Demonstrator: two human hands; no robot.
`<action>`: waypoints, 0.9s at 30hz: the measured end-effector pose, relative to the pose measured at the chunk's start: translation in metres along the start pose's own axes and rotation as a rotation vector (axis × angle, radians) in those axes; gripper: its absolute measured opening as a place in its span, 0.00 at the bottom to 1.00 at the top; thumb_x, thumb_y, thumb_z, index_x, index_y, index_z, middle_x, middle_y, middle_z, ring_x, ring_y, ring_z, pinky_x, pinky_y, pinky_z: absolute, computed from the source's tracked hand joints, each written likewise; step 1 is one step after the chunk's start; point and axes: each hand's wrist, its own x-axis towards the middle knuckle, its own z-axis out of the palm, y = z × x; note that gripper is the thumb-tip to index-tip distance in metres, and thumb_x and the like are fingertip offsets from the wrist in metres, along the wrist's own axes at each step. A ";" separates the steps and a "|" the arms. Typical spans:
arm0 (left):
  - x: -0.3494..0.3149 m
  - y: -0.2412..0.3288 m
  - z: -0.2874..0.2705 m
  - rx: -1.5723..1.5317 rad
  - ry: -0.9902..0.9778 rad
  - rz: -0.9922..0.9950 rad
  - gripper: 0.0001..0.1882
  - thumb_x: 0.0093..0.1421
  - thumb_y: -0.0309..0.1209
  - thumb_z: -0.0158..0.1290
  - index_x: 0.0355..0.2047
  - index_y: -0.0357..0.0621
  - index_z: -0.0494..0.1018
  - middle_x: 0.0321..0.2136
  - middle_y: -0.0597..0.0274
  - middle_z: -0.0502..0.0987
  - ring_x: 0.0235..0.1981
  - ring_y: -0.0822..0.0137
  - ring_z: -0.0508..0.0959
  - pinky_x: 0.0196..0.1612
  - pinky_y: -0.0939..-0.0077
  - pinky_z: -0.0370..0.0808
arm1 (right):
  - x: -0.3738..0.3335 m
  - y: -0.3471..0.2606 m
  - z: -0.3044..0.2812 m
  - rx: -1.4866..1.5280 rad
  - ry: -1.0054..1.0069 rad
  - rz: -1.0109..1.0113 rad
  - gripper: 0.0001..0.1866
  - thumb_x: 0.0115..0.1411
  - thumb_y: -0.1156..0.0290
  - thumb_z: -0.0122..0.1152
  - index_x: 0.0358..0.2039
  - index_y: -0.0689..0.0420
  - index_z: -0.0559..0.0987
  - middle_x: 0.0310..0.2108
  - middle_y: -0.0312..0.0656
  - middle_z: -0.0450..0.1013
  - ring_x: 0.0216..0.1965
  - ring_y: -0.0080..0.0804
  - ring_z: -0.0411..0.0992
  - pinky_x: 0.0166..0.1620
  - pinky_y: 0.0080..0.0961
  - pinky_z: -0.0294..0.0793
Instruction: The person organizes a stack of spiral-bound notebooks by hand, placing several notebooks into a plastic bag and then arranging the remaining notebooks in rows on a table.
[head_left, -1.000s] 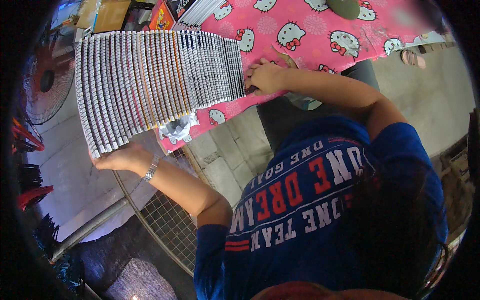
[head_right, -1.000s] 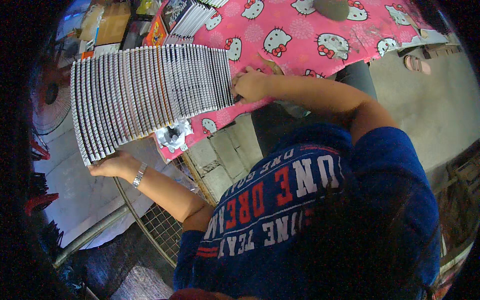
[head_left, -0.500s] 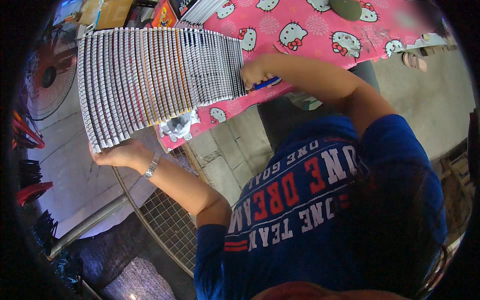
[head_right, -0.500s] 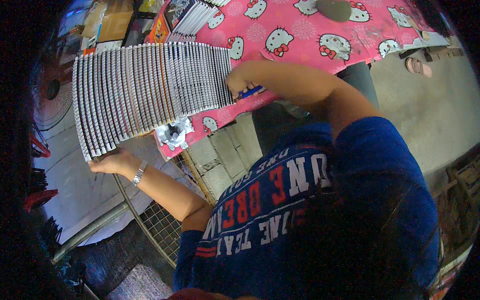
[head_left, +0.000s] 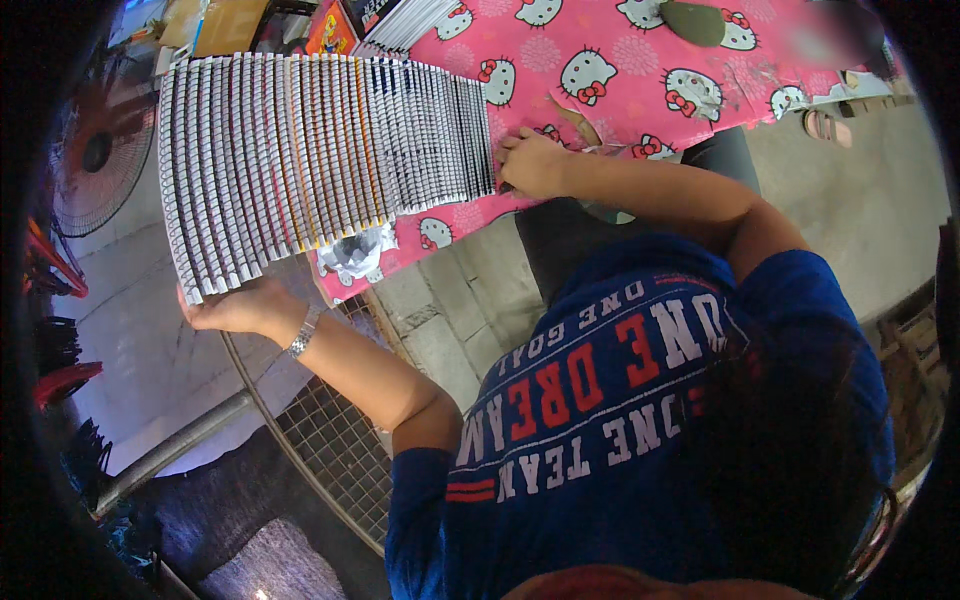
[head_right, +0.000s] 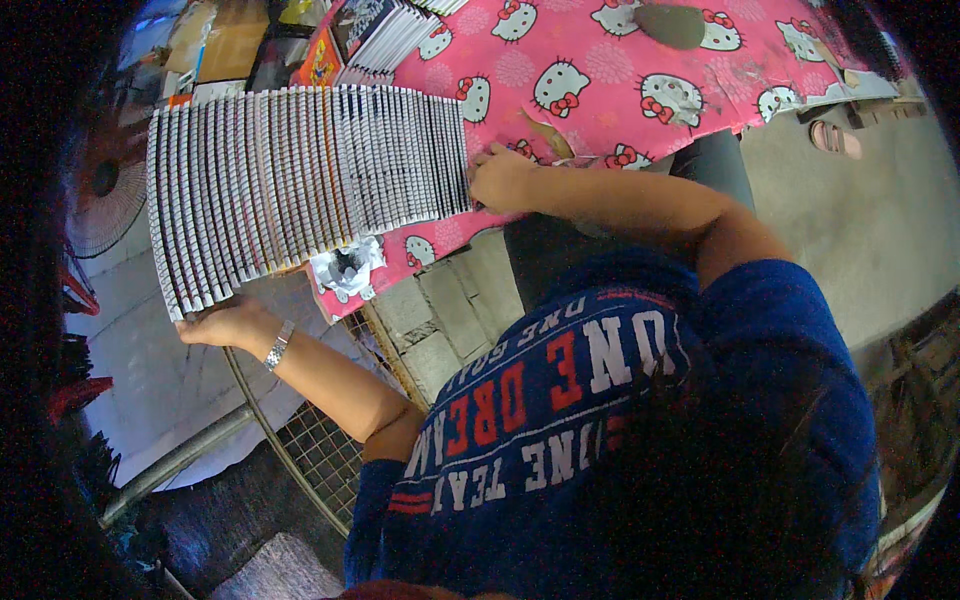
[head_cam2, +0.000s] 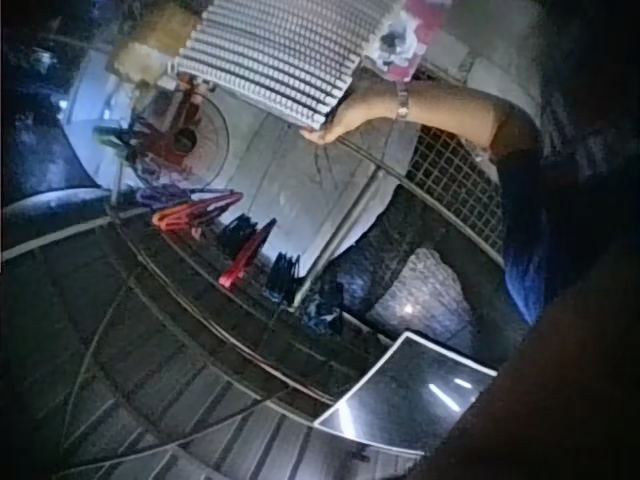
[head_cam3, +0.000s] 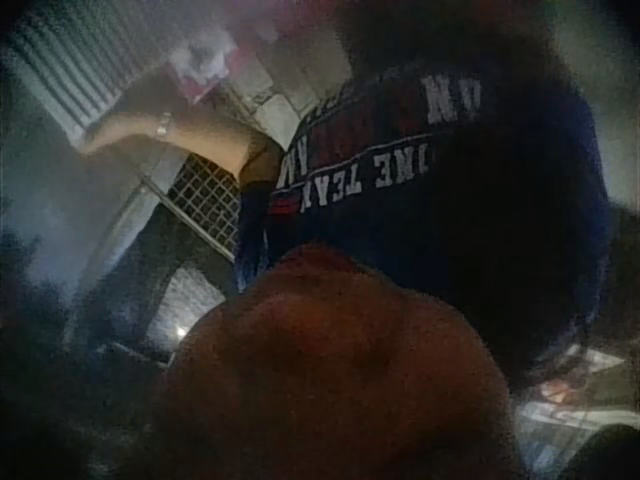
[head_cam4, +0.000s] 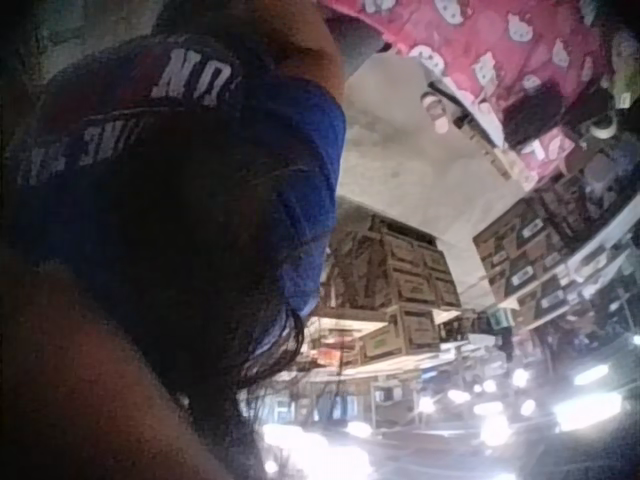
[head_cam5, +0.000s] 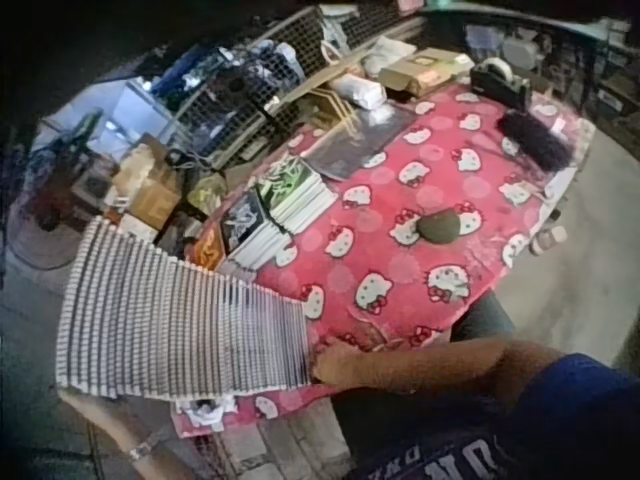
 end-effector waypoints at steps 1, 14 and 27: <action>-0.003 0.000 0.002 0.025 0.033 -0.001 0.24 0.57 0.43 0.34 0.43 0.39 0.69 0.43 0.51 0.74 0.44 0.57 0.76 0.46 0.61 0.74 | -0.002 -0.001 -0.001 0.045 0.009 0.047 0.17 0.47 0.54 0.62 0.34 0.50 0.80 0.41 0.40 0.72 0.50 0.36 0.65 0.50 0.39 0.62; -0.008 0.003 -0.002 0.012 0.106 -0.032 0.27 0.58 0.46 0.35 0.44 0.38 0.70 0.47 0.53 0.73 0.48 0.58 0.73 0.49 0.59 0.69 | 0.019 0.000 -0.015 0.209 -0.119 0.064 0.18 0.48 0.54 0.63 0.32 0.55 0.82 0.34 0.43 0.74 0.36 0.42 0.73 0.36 0.38 0.73; 0.083 0.029 -0.066 -0.049 -0.246 -0.539 0.32 0.58 0.55 0.40 0.53 0.43 0.62 0.53 0.50 0.65 0.54 0.56 0.66 0.57 0.56 0.60 | 0.024 0.027 -0.065 -0.066 -0.282 0.134 0.22 0.50 0.54 0.61 0.38 0.58 0.79 0.36 0.51 0.75 0.39 0.46 0.74 0.44 0.45 0.71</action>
